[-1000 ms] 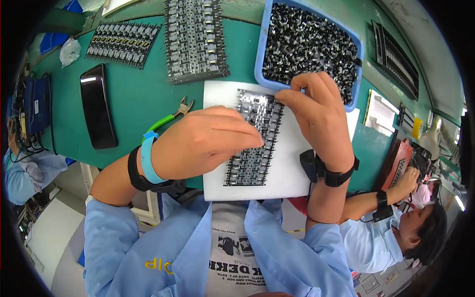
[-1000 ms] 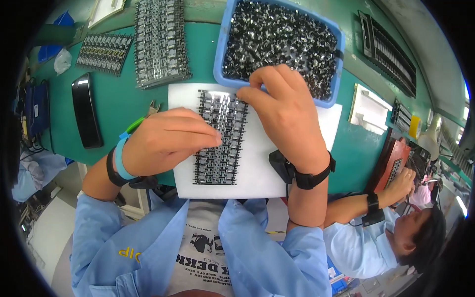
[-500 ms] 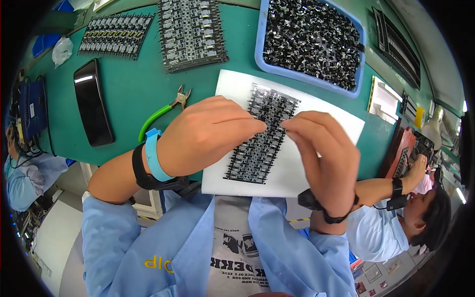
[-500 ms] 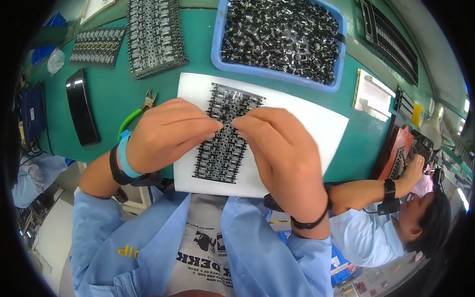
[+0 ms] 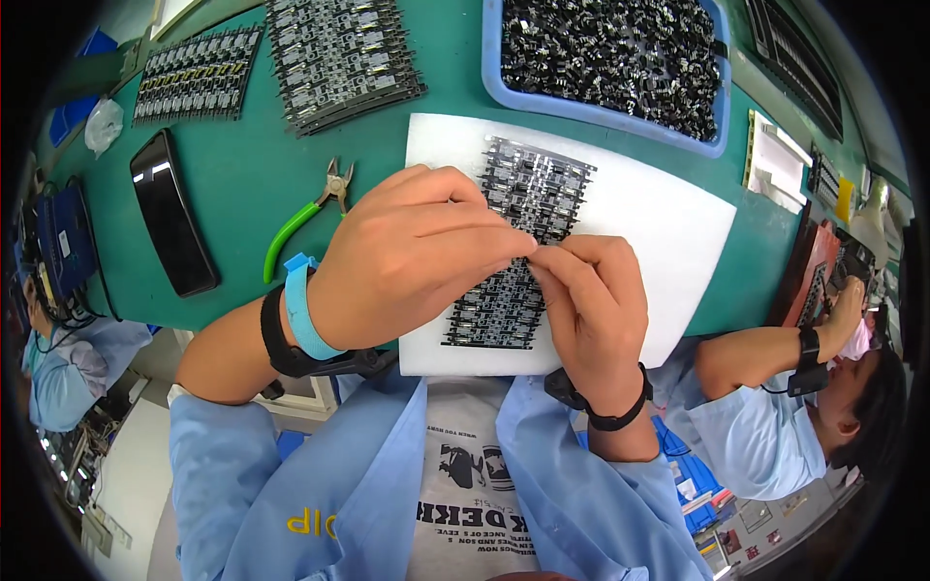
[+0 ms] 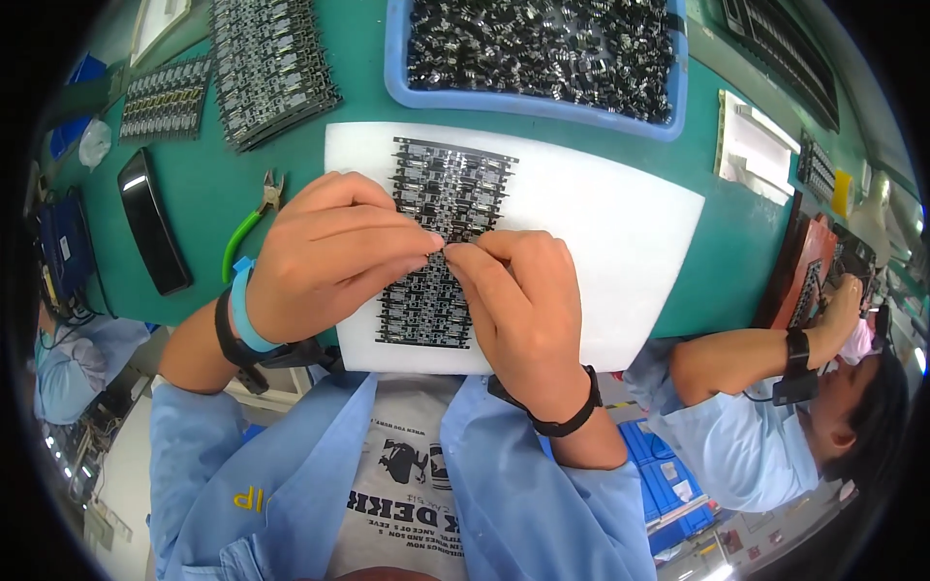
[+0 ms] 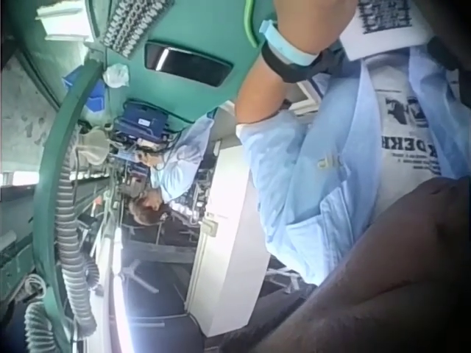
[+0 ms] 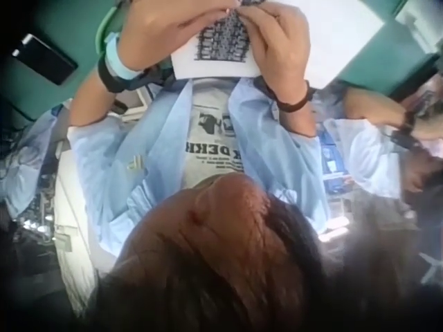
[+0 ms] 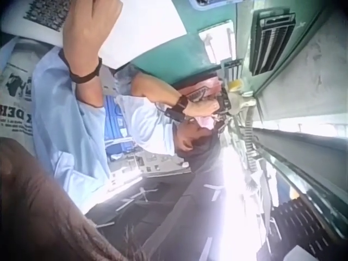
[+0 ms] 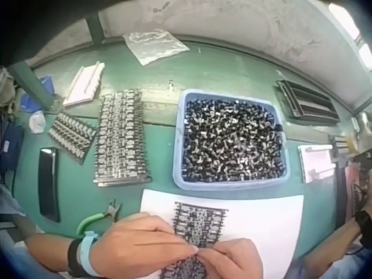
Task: The person picks up small black components from a blue tray and places them one by one onto a circuit board strip. After filling the strip, they set it aside and bring a new strip onto the work surface to repeat the process.
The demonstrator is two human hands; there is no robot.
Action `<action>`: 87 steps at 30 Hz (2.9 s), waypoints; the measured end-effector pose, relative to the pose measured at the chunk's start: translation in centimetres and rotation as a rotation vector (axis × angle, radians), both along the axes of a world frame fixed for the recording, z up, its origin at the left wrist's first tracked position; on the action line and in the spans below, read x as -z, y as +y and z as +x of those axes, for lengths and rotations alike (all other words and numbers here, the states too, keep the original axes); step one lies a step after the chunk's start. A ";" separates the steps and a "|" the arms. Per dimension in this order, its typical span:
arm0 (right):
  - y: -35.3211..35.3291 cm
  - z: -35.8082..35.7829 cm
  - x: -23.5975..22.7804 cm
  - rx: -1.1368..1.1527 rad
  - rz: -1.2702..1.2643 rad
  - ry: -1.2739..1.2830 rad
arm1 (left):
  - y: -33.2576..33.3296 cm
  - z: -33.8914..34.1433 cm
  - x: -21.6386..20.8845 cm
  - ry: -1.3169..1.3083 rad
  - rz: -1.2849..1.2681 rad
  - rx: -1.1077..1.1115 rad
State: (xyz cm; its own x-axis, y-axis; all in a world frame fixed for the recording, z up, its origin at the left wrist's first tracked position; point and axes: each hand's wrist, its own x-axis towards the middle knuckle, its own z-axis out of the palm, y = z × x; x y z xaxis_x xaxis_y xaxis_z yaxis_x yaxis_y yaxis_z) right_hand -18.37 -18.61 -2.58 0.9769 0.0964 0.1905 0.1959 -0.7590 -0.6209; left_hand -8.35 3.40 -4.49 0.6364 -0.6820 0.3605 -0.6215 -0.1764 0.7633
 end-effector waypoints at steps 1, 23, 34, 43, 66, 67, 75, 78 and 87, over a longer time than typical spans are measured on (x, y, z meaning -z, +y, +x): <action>0.1 0.0 0.1 0.009 0.023 -0.001 | -0.1 0.0 0.0 0.003 0.000 -0.007; -0.4 0.1 1.1 0.020 0.124 -0.047 | -0.1 0.0 -0.6 -0.037 0.088 0.002; -0.1 0.4 0.9 0.019 0.094 -0.060 | -0.3 0.0 -0.5 -0.032 0.070 -0.010; 0.0 0.4 0.5 0.001 0.072 -0.044 | -0.3 0.0 -0.7 -0.027 0.082 -0.003; -5.9 -0.8 -0.1 0.436 -0.361 0.141 | -0.5 0.2 -1.2 -0.068 0.115 -0.051; -5.9 -0.5 -0.1 0.426 -0.374 0.135 | -0.4 0.3 -1.3 -0.071 0.117 -0.049; -5.6 0.9 -0.2 0.455 -0.379 0.131 | 0.2 0.6 -1.9 -0.046 0.144 -0.031; -5.4 1.0 -0.3 0.456 -0.383 0.133 | 0.3 0.4 -1.8 -0.035 0.156 -0.043; -5.3 1.3 -0.4 0.466 -0.388 0.126 | 0.7 0.8 -2.1 -0.018 0.164 -0.020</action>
State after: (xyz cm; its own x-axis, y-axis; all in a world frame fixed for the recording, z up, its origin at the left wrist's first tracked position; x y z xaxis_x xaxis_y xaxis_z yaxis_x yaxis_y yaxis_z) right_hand -17.04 -23.93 -2.13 0.9458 -0.3064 0.1074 -0.2671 -0.9223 -0.2793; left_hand -7.57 4.08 -2.39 0.6448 -0.7199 0.2570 -0.6301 -0.3103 0.7118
